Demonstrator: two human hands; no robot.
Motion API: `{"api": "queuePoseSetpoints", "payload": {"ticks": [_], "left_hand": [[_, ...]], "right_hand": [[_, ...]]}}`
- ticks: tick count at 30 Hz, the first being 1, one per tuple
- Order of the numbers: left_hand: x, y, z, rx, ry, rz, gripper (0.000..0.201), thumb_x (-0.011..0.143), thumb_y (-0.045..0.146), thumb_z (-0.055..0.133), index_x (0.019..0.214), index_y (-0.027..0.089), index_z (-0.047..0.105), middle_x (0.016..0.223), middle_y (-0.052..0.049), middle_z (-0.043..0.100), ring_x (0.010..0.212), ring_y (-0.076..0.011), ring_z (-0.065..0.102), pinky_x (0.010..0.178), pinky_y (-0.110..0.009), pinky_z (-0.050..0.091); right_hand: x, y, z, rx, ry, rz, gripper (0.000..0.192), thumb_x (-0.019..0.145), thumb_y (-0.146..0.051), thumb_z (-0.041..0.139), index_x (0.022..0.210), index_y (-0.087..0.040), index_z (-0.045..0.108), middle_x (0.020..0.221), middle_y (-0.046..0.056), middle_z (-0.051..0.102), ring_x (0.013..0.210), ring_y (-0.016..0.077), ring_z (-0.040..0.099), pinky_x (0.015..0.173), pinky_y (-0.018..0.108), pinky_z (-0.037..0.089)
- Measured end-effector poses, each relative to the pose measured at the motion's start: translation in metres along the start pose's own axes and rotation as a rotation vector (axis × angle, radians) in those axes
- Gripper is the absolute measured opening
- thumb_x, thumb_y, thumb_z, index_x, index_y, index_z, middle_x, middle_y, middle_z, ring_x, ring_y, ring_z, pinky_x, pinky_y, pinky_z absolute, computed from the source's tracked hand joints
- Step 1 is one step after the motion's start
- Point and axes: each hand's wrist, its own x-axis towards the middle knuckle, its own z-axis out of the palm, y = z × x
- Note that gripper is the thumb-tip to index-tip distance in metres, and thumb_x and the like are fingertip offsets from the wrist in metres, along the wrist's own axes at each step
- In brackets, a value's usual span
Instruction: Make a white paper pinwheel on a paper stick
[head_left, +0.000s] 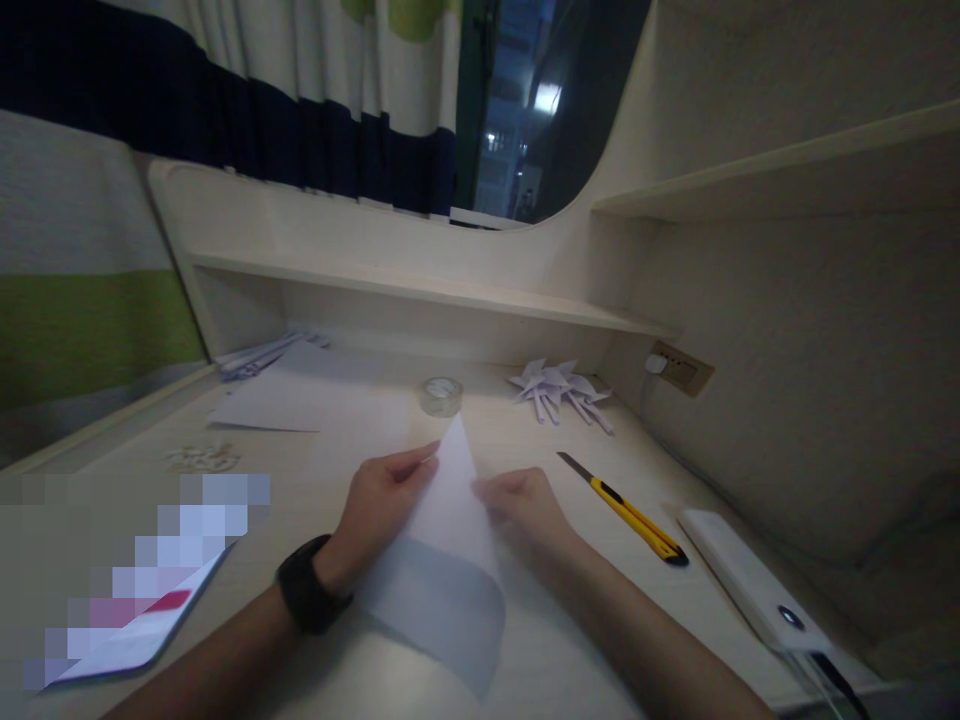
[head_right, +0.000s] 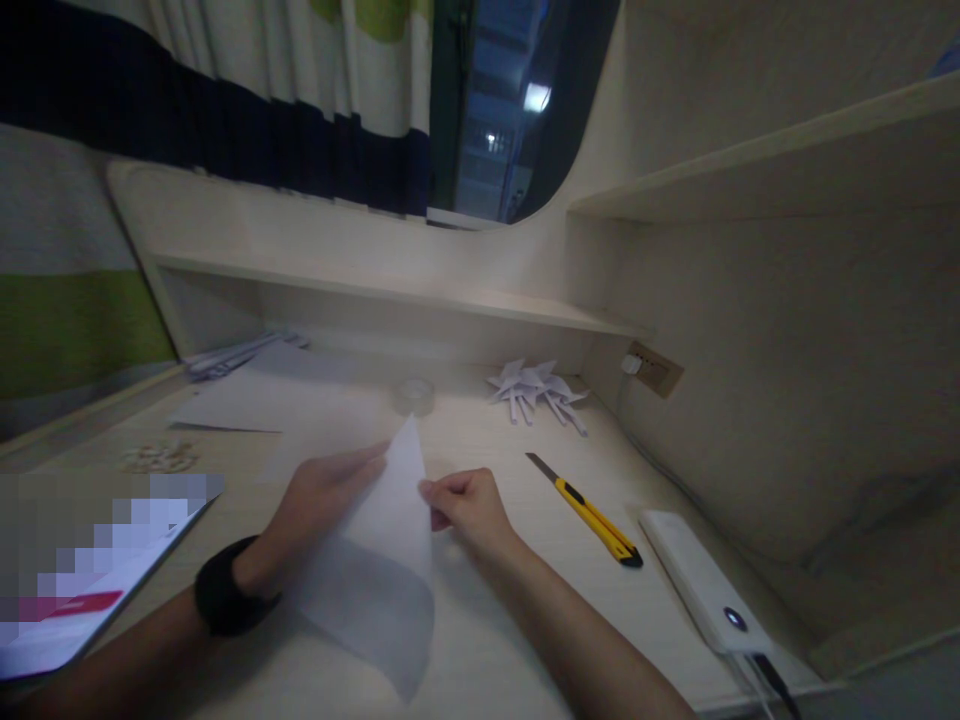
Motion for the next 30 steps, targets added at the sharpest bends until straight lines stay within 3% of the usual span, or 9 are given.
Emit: {"api": "queuePoseSetpoints", "payload": {"ticks": [3,8,23,30], "left_hand": [[0.001,-0.003,0.0,0.017,0.003,0.013,0.043,0.077,0.04,0.057,0.107,0.012,0.069,0.108,-0.007,0.068,0.101,-0.0276,0.064,0.091,-0.037,0.049],[0.002,-0.004,-0.001,0.027,0.02,0.008,0.044,0.078,0.041,0.056,0.109,0.012,0.068,0.108,-0.008,0.068,0.098,-0.0291,0.065,0.089,-0.039,0.049],[0.003,0.001,-0.004,-0.264,-0.037,-0.118,0.043,0.073,0.039,0.068,0.107,0.013,0.069,0.11,-0.009,0.068,0.1,-0.0284,0.064,0.086,-0.036,0.05],[0.007,-0.006,-0.006,-0.277,-0.037,-0.115,0.041,0.076,0.037,0.065,0.11,0.014,0.068,0.111,-0.008,0.068,0.097,-0.0267,0.064,0.081,-0.034,0.05]], "right_hand": [[0.0,-0.001,0.001,-0.043,0.045,-0.013,0.038,0.065,-0.045,0.072,0.049,-0.012,0.062,0.042,-0.003,0.049,0.04,0.006,0.036,0.042,0.021,0.027],[-0.001,0.002,0.001,-0.036,-0.005,0.004,0.041,0.066,-0.047,0.072,0.048,-0.012,0.06,0.043,-0.003,0.048,0.04,0.0051,0.033,0.041,0.021,0.023],[-0.001,0.001,0.002,0.019,-0.006,0.034,0.041,0.058,-0.051,0.076,0.05,-0.012,0.064,0.045,-0.001,0.053,0.041,0.007,0.04,0.046,0.023,0.033],[-0.004,-0.007,0.0,-0.032,-0.126,0.069,0.041,0.062,-0.049,0.075,0.049,-0.012,0.062,0.045,-0.002,0.052,0.041,0.0059,0.039,0.045,0.022,0.032]]}}
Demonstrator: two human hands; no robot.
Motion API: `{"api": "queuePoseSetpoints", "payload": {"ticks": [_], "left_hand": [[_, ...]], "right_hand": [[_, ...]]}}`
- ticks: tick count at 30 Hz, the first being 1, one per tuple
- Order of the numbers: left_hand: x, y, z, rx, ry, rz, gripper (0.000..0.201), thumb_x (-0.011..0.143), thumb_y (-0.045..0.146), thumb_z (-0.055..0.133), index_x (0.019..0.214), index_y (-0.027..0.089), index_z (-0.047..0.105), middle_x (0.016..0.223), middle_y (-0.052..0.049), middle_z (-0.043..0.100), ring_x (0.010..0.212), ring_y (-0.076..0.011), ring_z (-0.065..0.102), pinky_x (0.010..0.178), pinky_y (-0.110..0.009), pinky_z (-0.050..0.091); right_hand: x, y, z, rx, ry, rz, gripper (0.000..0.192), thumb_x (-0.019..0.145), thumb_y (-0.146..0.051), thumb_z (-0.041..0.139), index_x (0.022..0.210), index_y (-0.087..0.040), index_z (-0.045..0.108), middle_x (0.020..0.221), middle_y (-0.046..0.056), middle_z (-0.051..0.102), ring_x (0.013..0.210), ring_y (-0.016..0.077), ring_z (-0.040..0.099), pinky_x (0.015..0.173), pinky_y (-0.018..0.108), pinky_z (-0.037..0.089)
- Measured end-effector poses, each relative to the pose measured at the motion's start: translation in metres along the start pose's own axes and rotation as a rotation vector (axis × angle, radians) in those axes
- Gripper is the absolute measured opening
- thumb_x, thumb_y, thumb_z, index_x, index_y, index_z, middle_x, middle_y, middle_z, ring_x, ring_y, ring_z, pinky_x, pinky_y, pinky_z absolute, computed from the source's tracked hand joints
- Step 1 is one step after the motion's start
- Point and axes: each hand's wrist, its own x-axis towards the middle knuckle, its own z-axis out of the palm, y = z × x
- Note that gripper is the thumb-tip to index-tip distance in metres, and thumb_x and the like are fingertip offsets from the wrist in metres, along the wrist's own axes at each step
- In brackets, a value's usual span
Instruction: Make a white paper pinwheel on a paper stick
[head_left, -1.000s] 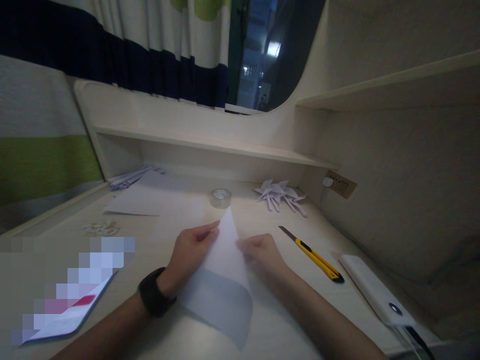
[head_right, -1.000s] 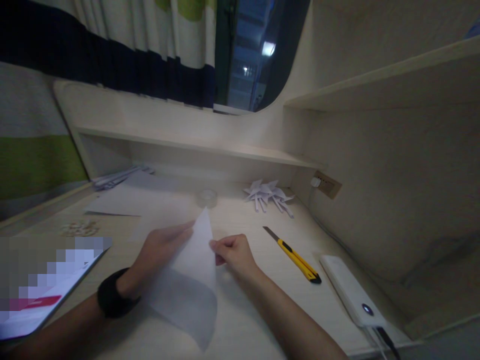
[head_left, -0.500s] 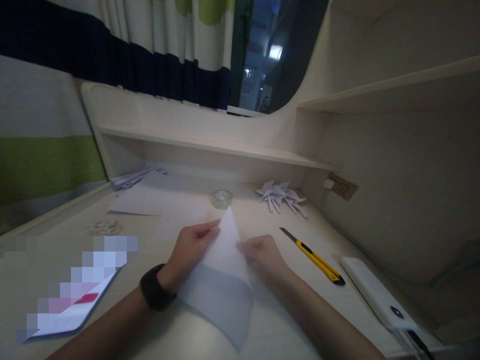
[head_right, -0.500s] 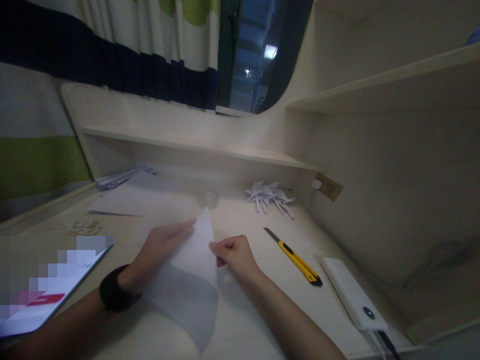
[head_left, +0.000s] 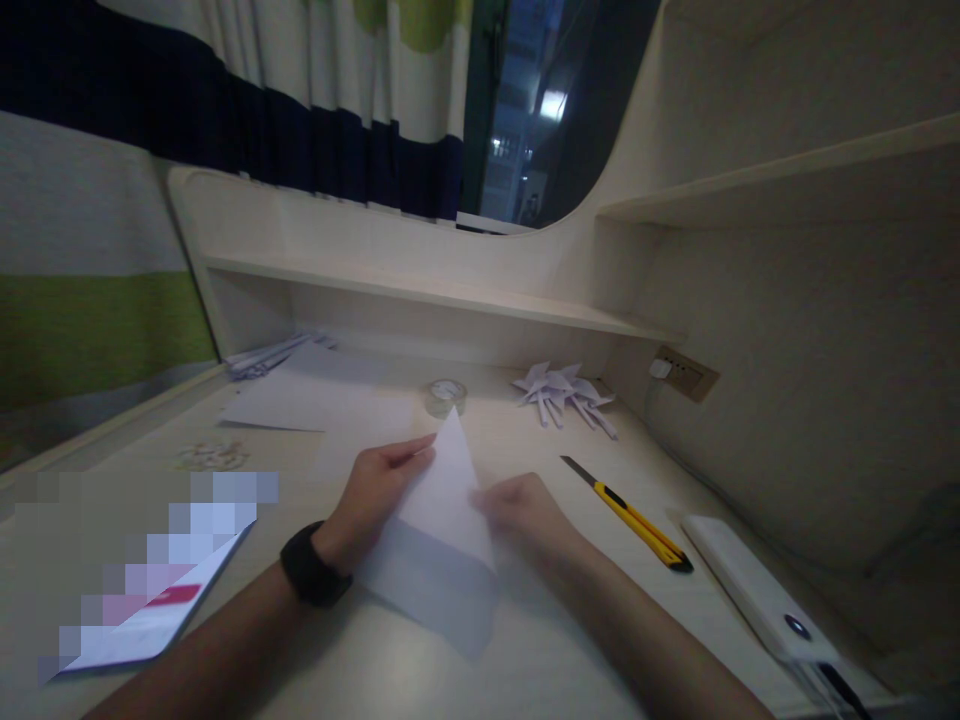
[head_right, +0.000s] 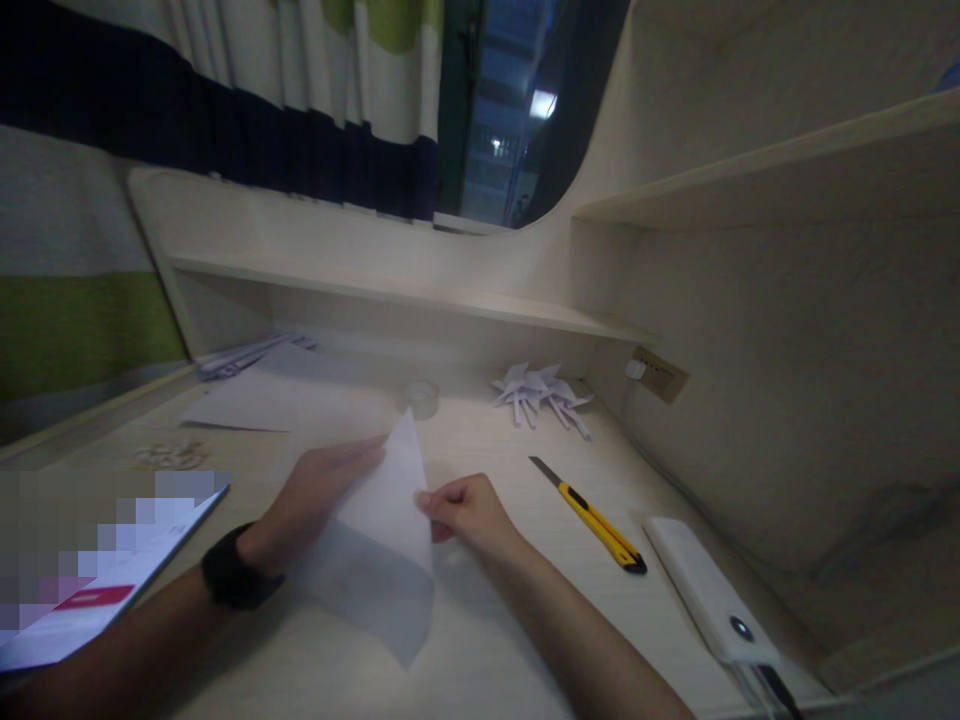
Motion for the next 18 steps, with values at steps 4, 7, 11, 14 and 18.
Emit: {"api": "queuePoseSetpoints", "payload": {"ticks": [4,7,11,14,18], "left_hand": [[0.0,0.0,0.0,-0.027,-0.016,0.0,0.039,0.077,0.036,0.065,0.11,0.015,0.068,0.111,-0.008,0.068,0.094,-0.0247,0.065,0.078,-0.032,0.05],[0.0,0.001,-0.001,-0.061,-0.015,-0.011,0.043,0.076,0.038,0.066,0.111,0.013,0.068,0.109,-0.01,0.069,0.089,-0.0238,0.066,0.075,-0.032,0.05],[0.001,0.002,-0.002,-0.115,-0.034,-0.046,0.052,0.072,0.041,0.069,0.114,0.009,0.065,0.105,-0.013,0.07,0.081,-0.0235,0.066,0.068,-0.032,0.05],[0.002,0.002,-0.003,-0.146,-0.046,-0.051,0.052,0.071,0.04,0.07,0.113,0.009,0.066,0.106,-0.014,0.07,0.081,-0.0228,0.065,0.067,-0.031,0.05],[0.004,0.002,-0.004,-0.156,-0.045,-0.071,0.055,0.069,0.041,0.071,0.113,0.009,0.066,0.102,-0.014,0.071,0.077,-0.0225,0.065,0.063,-0.03,0.049]], "right_hand": [[-0.001,-0.003,0.0,-0.008,0.05,0.002,0.04,0.06,-0.045,0.076,0.046,-0.012,0.06,0.042,-0.003,0.049,0.039,0.0056,0.037,0.044,0.022,0.031],[-0.003,-0.007,0.0,-0.019,0.068,-0.001,0.04,0.062,-0.045,0.075,0.045,-0.013,0.059,0.041,-0.003,0.048,0.039,0.0056,0.036,0.044,0.022,0.033],[-0.004,-0.011,-0.002,-0.081,-0.004,0.038,0.039,0.062,-0.044,0.075,0.044,-0.014,0.058,0.041,-0.003,0.049,0.039,0.0064,0.038,0.044,0.022,0.034],[-0.004,-0.011,-0.004,-0.113,-0.008,0.026,0.039,0.062,-0.043,0.076,0.044,-0.014,0.058,0.039,-0.003,0.048,0.038,0.0068,0.038,0.043,0.022,0.034],[-0.004,-0.007,-0.003,-0.049,-0.017,0.019,0.038,0.065,-0.046,0.074,0.05,-0.014,0.061,0.043,-0.004,0.05,0.039,0.0062,0.039,0.044,0.021,0.034]]}}
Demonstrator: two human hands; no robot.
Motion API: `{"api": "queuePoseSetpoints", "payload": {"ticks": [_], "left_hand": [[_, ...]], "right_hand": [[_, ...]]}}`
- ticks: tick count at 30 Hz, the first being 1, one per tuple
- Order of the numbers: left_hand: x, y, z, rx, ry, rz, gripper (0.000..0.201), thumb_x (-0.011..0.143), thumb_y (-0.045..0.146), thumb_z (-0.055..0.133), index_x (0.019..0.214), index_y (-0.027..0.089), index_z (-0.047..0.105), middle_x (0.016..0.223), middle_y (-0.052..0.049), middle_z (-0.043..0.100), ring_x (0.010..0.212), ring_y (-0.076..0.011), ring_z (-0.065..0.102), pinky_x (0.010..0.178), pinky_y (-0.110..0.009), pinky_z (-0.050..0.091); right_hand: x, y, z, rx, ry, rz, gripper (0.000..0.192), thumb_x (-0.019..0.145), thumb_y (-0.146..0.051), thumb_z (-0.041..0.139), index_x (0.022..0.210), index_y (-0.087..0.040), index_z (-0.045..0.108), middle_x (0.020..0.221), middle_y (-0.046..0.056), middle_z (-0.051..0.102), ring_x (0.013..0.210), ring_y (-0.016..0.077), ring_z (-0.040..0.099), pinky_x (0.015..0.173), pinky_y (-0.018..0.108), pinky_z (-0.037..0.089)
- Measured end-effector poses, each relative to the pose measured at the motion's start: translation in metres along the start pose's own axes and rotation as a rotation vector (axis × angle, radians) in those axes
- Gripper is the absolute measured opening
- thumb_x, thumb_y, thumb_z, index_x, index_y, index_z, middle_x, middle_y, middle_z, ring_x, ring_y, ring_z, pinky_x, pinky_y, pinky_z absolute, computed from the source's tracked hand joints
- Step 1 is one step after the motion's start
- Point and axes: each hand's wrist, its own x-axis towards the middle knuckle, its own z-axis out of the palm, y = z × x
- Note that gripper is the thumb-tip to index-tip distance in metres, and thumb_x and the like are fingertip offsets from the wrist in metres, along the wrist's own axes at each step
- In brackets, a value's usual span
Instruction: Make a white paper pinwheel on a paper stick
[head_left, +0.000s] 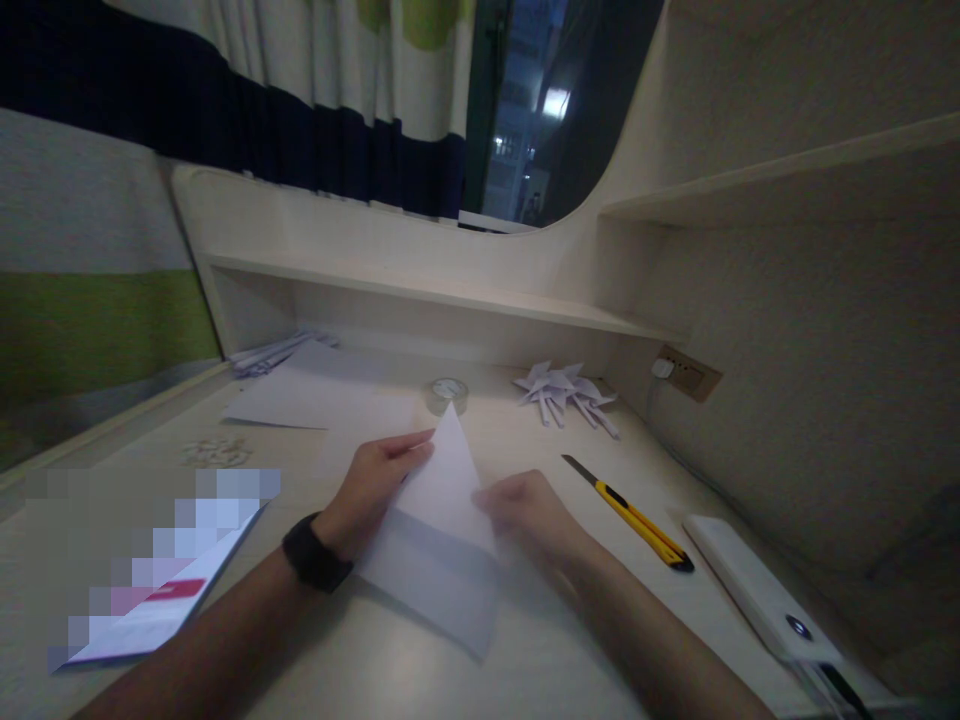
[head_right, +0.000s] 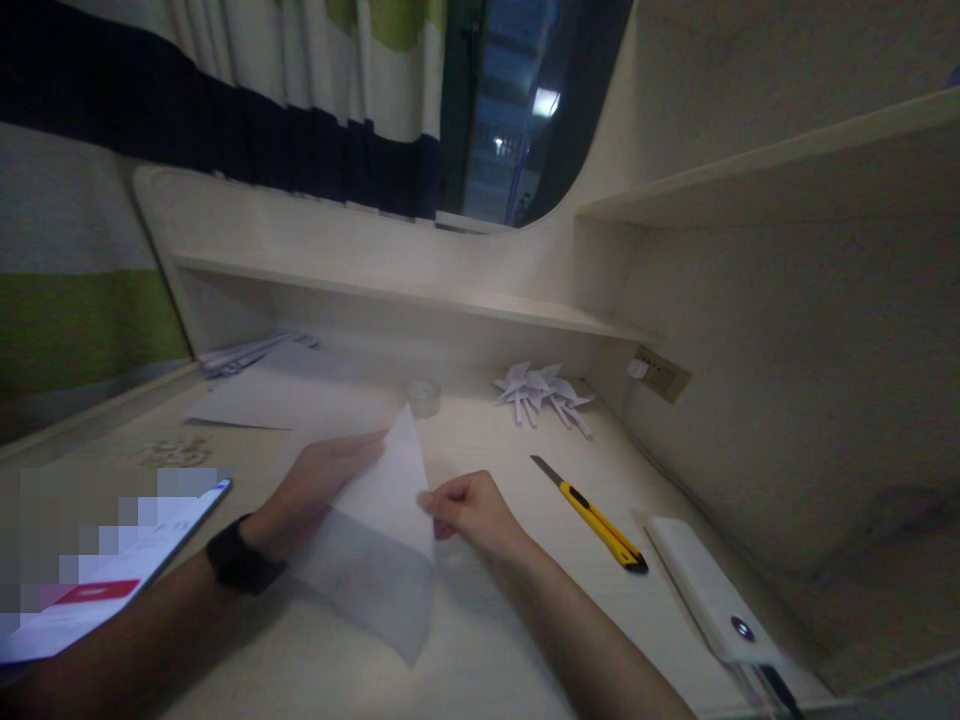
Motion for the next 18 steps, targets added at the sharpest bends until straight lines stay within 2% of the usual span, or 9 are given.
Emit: {"api": "queuePoseSetpoints", "payload": {"ticks": [4,12,18], "left_hand": [[0.0025,-0.0011,-0.0032,-0.026,-0.005,-0.042,0.06,0.068,0.042,0.072,0.117,0.008,0.063,0.1,-0.015,0.071,0.073,-0.0219,0.065,0.06,-0.03,0.049],[0.0039,0.0,-0.0057,0.001,0.02,-0.014,0.05,0.069,0.037,0.072,0.11,0.008,0.068,0.101,-0.014,0.071,0.079,-0.0218,0.066,0.068,-0.03,0.05],[0.0063,-0.0022,-0.0088,0.003,0.018,-0.023,0.055,0.069,0.039,0.072,0.114,0.009,0.065,0.101,-0.014,0.071,0.074,-0.0218,0.066,0.063,-0.03,0.05]], "right_hand": [[0.0021,0.0044,0.0047,0.023,-0.072,0.02,0.04,0.064,-0.048,0.073,0.048,-0.013,0.06,0.043,-0.003,0.051,0.04,0.0065,0.041,0.044,0.021,0.034],[0.0028,0.0076,0.0074,0.041,-0.011,0.045,0.035,0.065,-0.041,0.073,0.047,-0.014,0.061,0.042,-0.003,0.05,0.04,0.0071,0.041,0.046,0.023,0.035],[0.0032,0.0081,0.0076,0.051,-0.02,0.031,0.036,0.061,-0.043,0.075,0.049,-0.013,0.062,0.043,-0.003,0.051,0.041,0.007,0.041,0.045,0.022,0.034]]}}
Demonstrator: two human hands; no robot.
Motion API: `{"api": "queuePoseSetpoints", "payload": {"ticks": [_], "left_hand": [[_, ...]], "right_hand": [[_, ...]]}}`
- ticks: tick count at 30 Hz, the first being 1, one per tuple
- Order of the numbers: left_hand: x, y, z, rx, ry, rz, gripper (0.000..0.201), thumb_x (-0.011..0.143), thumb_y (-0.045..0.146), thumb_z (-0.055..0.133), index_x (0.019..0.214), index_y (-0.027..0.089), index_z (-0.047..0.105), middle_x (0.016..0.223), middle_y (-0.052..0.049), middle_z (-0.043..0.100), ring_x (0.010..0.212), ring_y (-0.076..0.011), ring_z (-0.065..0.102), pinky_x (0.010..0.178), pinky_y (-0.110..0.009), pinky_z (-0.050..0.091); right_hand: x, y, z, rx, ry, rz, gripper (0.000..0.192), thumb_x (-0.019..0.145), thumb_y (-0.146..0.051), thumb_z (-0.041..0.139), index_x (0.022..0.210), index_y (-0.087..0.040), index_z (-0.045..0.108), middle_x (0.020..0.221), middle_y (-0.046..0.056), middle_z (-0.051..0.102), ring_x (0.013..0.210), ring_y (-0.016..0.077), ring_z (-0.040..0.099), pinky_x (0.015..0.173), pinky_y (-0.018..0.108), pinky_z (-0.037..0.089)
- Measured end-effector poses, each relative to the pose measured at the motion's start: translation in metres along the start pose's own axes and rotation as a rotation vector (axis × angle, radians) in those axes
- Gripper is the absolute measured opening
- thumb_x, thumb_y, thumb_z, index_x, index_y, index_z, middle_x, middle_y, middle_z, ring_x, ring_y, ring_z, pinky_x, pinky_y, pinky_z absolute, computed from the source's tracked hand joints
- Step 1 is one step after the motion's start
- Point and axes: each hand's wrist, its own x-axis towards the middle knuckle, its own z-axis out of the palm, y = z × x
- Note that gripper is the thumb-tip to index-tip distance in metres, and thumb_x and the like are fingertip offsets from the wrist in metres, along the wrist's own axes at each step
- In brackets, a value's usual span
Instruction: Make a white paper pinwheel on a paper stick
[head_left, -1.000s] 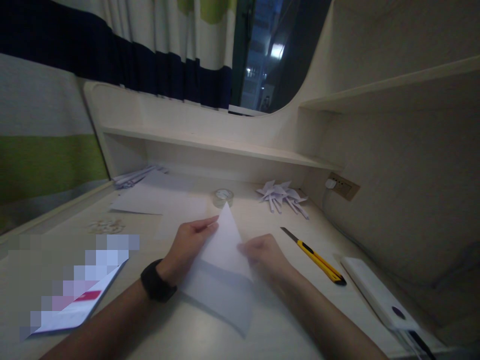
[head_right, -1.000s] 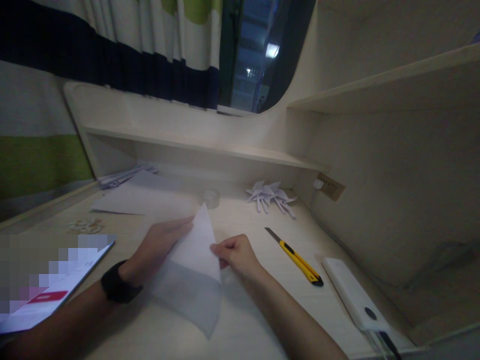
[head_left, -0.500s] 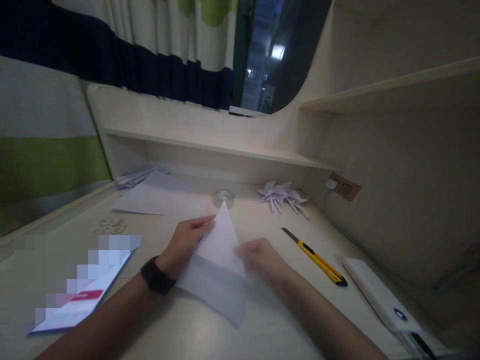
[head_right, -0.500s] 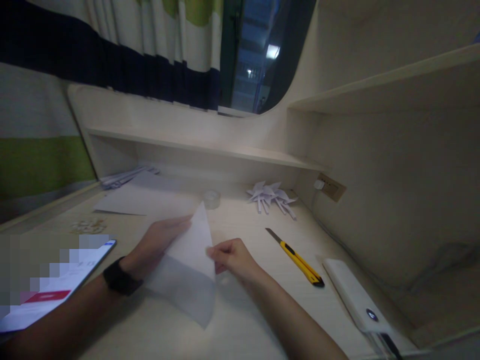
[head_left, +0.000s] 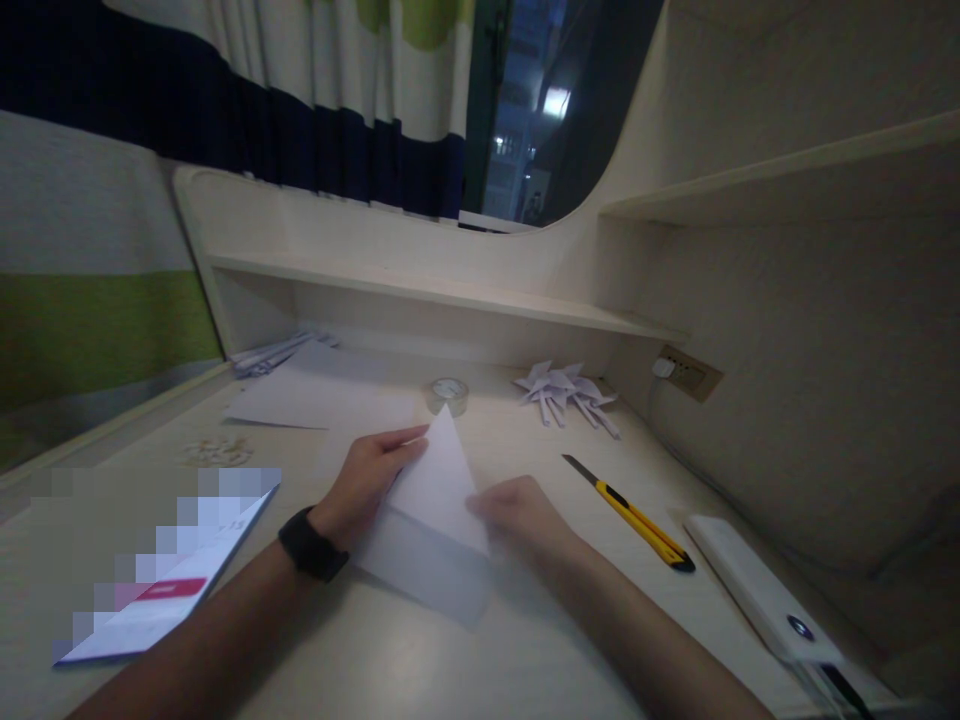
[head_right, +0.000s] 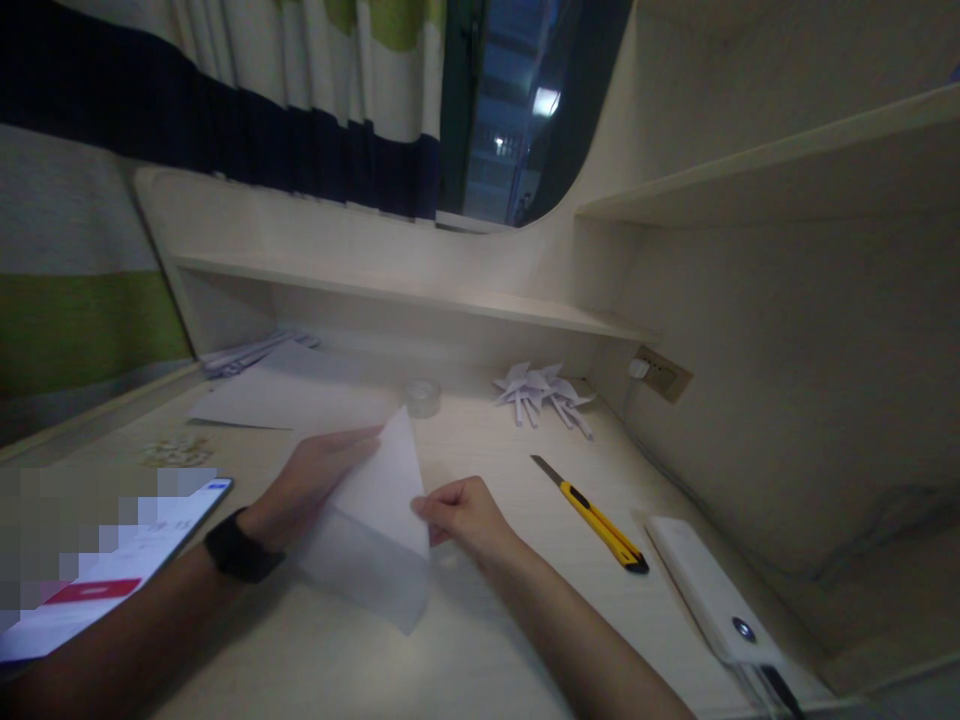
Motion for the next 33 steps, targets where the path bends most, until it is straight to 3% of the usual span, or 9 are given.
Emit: {"api": "queuePoseSetpoints", "payload": {"ticks": [13,19,28,33], "left_hand": [[0.006,-0.002,-0.006,0.033,-0.054,0.062,0.055,0.075,0.04,0.067,0.122,0.012,0.06,0.106,-0.012,0.07,0.079,-0.0211,0.066,0.067,-0.029,0.05],[0.012,-0.006,-0.011,0.093,0.03,0.107,0.051,0.075,0.041,0.068,0.119,0.013,0.062,0.106,-0.011,0.07,0.079,-0.0203,0.065,0.066,-0.028,0.05],[0.015,-0.011,-0.013,0.138,0.053,0.127,0.053,0.075,0.045,0.067,0.117,0.013,0.064,0.111,-0.011,0.068,0.088,-0.0238,0.065,0.07,-0.031,0.051],[0.014,-0.006,-0.013,0.116,0.033,0.105,0.055,0.076,0.044,0.066,0.121,0.013,0.061,0.11,-0.012,0.069,0.083,-0.0232,0.066,0.067,-0.031,0.051]], "right_hand": [[-0.001,0.0,0.001,-0.084,0.053,-0.014,0.038,0.064,-0.043,0.075,0.045,-0.014,0.059,0.042,-0.003,0.049,0.04,0.007,0.039,0.046,0.023,0.033],[0.0,0.001,0.003,-0.122,0.015,-0.005,0.039,0.064,-0.044,0.073,0.045,-0.014,0.059,0.042,-0.002,0.05,0.041,0.0074,0.04,0.046,0.023,0.032],[0.002,0.002,0.004,-0.251,0.044,-0.047,0.034,0.068,-0.037,0.069,0.045,-0.014,0.06,0.041,-0.002,0.049,0.04,0.0071,0.037,0.043,0.023,0.025],[0.001,0.001,0.003,-0.262,0.071,-0.098,0.034,0.068,-0.036,0.069,0.044,-0.014,0.059,0.04,-0.003,0.047,0.039,0.0066,0.035,0.042,0.023,0.024]]}}
